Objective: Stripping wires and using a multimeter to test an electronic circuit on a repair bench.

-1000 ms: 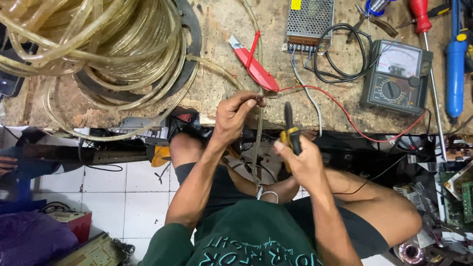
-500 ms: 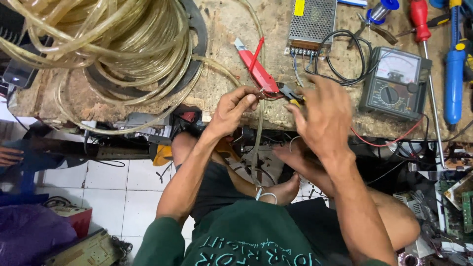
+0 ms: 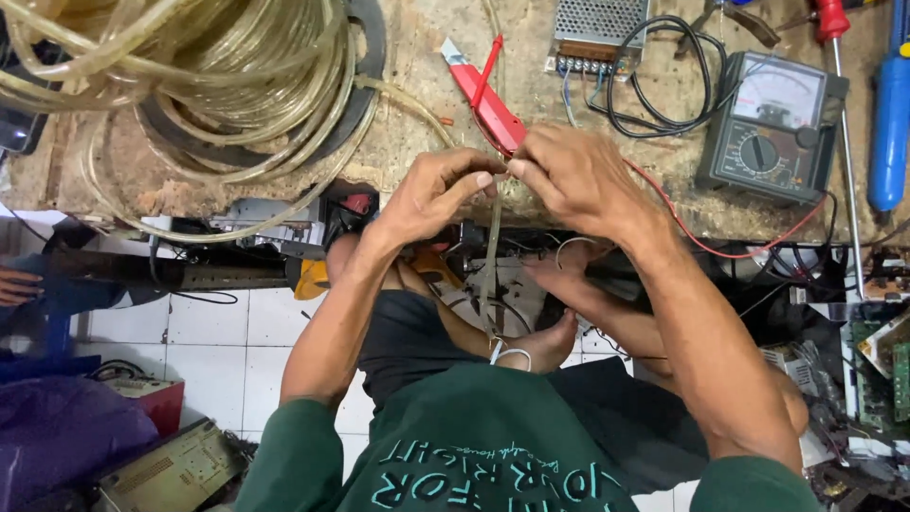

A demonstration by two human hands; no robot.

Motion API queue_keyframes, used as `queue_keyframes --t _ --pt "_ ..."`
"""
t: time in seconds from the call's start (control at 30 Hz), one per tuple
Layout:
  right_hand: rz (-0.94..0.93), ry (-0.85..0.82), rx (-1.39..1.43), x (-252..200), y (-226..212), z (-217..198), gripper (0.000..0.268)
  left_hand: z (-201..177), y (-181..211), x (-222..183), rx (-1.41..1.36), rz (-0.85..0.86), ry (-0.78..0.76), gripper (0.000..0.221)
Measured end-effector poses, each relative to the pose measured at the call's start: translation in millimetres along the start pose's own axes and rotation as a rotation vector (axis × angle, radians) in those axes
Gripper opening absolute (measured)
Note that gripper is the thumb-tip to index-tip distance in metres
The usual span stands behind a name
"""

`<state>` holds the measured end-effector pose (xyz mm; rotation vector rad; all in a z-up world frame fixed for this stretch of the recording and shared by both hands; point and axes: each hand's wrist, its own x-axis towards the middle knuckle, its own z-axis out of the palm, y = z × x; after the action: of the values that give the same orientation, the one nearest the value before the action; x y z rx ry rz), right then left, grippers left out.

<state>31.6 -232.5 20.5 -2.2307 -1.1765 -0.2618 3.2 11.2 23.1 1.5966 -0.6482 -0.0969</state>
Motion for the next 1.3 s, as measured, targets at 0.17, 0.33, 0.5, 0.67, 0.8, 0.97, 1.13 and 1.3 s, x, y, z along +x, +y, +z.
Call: queue_keyframes --t 0.17,0.33,0.5,0.67,0.8,0.97,1.13,1.3 --pt "0.722 -0.064 0.311 -22 25 28 0.033 1 -15 6 0.251 0.136 -0.039 0.019" --pt "0.812 0.145 0.095 -33 -3 -14 0.042 0 -23 2 0.296 0.12 -0.055 0.026" --pt "0.434 0.314 -0.198 -62 -26 -23 0.021 -1 -35 -11 0.198 0.159 -0.038 0.019" --pt "0.251 0.181 -0.55 -65 -33 -4 0.039 9 -29 -19 0.343 0.243 0.034 0.016" --pt "0.25 0.21 -0.519 -69 -23 1 0.037 19 -28 -41 0.533 0.275 0.113 0.018" --pt "0.17 0.337 -0.35 -73 -17 0 0.021 54 -39 -104 0.922 0.335 0.678 0.029" --pt "0.249 0.408 -0.143 -86 -31 -37 0.015 125 -85 -188 0.605 0.049 0.691 0.034" --pt "0.337 0.485 -0.368 -153 4 -106 0.014 134 -80 -187 -0.014 -0.454 0.322 0.036"
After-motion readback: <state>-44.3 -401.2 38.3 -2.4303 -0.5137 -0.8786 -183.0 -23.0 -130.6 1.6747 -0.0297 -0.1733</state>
